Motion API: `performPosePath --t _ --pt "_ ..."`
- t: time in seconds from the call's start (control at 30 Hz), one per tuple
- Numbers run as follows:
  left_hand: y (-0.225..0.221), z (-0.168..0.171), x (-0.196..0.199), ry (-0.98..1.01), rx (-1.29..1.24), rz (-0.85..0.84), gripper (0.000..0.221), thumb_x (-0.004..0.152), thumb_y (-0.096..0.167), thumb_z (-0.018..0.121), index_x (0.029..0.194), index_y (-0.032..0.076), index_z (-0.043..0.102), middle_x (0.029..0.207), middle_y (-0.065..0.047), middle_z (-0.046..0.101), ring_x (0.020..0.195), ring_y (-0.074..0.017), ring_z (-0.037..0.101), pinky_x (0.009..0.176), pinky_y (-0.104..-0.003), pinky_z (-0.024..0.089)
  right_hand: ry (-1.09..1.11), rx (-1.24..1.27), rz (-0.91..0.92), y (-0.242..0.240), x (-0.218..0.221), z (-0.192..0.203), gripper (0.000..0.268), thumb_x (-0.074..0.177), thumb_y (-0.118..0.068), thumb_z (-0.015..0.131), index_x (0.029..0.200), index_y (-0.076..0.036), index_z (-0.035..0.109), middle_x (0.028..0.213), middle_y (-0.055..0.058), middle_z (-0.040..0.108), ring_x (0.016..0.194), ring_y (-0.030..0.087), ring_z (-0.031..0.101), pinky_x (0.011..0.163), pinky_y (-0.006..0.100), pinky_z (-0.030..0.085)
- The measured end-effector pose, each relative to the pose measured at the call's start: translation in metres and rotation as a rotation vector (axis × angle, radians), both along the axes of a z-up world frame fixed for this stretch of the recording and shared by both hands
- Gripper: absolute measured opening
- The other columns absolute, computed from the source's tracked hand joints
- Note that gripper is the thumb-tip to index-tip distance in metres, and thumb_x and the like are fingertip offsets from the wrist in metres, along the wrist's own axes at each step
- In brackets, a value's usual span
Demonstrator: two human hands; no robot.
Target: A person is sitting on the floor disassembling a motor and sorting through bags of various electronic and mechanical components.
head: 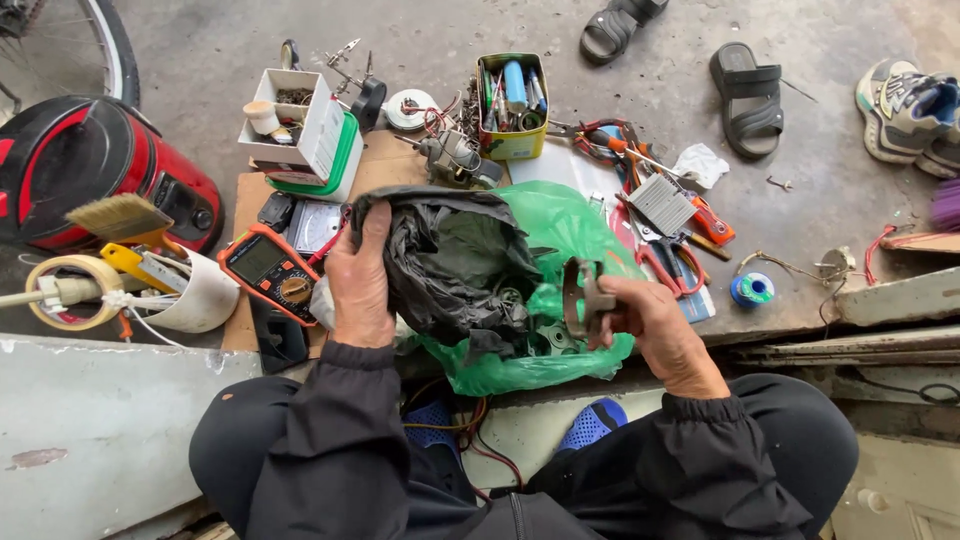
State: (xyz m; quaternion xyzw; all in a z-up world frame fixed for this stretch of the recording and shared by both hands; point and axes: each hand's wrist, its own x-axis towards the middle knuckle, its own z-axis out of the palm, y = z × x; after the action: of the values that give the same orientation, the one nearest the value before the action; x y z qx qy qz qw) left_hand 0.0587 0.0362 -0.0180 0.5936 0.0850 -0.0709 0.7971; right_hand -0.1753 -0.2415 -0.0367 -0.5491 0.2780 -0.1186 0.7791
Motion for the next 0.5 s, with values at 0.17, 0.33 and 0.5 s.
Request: performPosePath --t 0.17,0.33,0.5 --pt "-0.011 0.11 -0.002 -0.093 -0.178 -0.196 0.036 0.092 0.043 0.09 0.108 0.013 0.079 0.092 -0.012 0.083 0.077 -0.0205 0.085 0.067 -0.03 0.074 0.405 -0.42 0.194 0.018 0.017 0.025 0.043 0.092 -0.044 0.078 0.08 -0.003 0.078 0.061 0.02 0.073 0.06 0.034 0.076 0.062 0.041 0.059" --pt "-0.025 0.143 0.002 -0.208 -0.295 -0.332 0.024 0.101 0.032 0.081 0.106 0.008 0.078 0.093 -0.015 0.083 0.078 -0.0252 0.086 0.065 -0.031 0.074 0.794 -0.904 0.411 0.046 0.034 0.017 0.062 0.094 -0.071 0.066 0.098 -0.009 0.074 0.091 0.022 0.08 0.099 0.046 0.078 0.083 0.053 0.056" --pt "-0.028 0.138 0.0 -0.167 -0.282 -0.385 0.022 0.103 0.03 0.08 0.107 0.008 0.08 0.092 -0.019 0.084 0.075 -0.0278 0.086 0.062 -0.033 0.074 0.084 -1.138 -0.008 0.094 0.043 0.074 0.007 0.107 -0.031 0.076 0.105 -0.027 0.082 0.082 -0.002 0.083 0.09 0.023 0.083 0.074 0.036 0.064"
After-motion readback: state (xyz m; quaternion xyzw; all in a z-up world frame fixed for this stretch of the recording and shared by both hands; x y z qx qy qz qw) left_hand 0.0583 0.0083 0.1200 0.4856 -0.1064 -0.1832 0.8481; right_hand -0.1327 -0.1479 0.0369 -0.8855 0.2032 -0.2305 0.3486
